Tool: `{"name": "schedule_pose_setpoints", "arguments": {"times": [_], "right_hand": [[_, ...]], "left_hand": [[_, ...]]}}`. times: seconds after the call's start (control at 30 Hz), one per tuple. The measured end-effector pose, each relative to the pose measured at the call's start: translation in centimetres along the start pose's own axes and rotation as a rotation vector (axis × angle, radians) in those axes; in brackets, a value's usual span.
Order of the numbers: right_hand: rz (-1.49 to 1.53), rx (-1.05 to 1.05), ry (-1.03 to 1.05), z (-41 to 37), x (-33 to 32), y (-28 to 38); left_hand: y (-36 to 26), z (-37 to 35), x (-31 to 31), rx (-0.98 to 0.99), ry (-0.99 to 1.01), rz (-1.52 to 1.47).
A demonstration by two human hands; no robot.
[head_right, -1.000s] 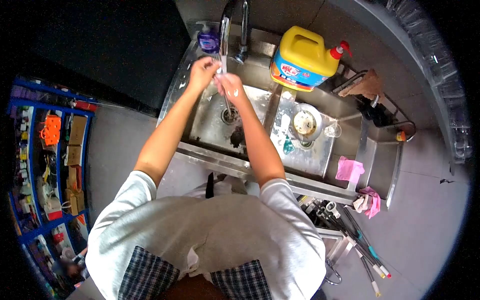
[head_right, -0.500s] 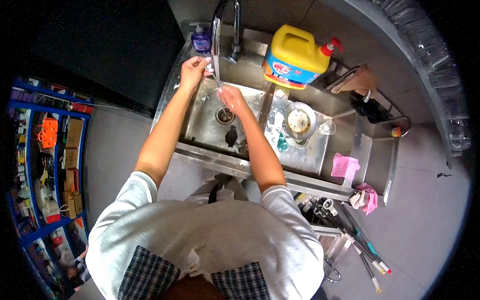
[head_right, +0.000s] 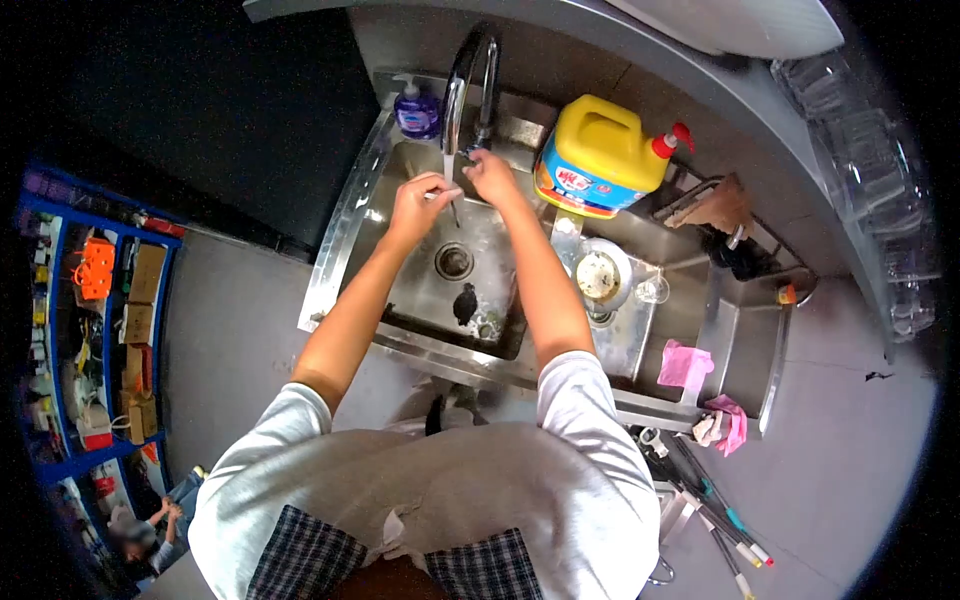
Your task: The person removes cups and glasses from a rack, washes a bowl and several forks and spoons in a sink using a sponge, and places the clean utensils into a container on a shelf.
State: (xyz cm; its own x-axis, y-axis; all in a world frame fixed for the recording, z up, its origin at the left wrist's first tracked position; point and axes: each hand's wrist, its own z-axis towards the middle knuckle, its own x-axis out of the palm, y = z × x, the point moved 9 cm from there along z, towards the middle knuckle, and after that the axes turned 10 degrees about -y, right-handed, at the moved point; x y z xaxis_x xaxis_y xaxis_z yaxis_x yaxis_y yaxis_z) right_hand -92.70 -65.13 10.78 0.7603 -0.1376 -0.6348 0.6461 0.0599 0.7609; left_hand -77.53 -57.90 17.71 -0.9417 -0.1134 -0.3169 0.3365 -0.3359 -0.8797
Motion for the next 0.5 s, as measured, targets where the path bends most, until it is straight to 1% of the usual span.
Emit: {"name": "schedule_pose_setpoints", "arguments": {"times": [0.03, 0.07, 0.1, 0.17, 0.2, 0.3, 0.33, 0.37, 0.43, 0.5], "right_hand": [[-0.024, -0.039, 0.013, 0.6, 0.2, 1.0], [-0.145, -0.029, 0.055, 1.3, 0.6, 1.4], [-0.214, -0.035, 0.041, 1.9, 0.3, 2.4], [-0.345, -0.039, 0.012, 2.8, 0.4, 3.4], [-0.349, -0.088, 0.005, 3.3, 0.7, 3.7], [-0.442, -0.148, 0.062, 5.2, 1.3, 3.5], [-0.428, -0.178, 0.025, 6.1, 1.0, 3.5], [-0.431, -0.268, -0.099, 7.0, 0.3, 3.7], [-0.396, -0.176, -0.174, 6.9, -0.4, 2.4], [0.086, -0.049, -0.144, 4.7, 0.8, -0.4]], "left_hand": [[-0.3, 0.3, 0.0, 0.066, -0.003, 0.008], [-0.6, 0.5, 0.0, 0.129, -0.007, 0.019], [-0.7, 0.5, 0.0, 0.190, -0.007, 0.033], [-0.1, 0.7, 0.3, 0.187, 0.028, 0.079], [-0.2, 0.8, 0.2, 0.178, 0.041, 0.078], [0.5, 0.9, 0.0, 0.151, 0.099, 0.073], [-0.1, 0.9, -0.3, 0.158, 0.106, 0.071], [-0.7, 0.9, -0.6, 0.166, 0.112, 0.066], [-1.5, 1.6, -1.5, 0.135, 0.072, 0.011], [-1.4, 1.9, -2.6, 0.104, 0.023, -0.053]]}}
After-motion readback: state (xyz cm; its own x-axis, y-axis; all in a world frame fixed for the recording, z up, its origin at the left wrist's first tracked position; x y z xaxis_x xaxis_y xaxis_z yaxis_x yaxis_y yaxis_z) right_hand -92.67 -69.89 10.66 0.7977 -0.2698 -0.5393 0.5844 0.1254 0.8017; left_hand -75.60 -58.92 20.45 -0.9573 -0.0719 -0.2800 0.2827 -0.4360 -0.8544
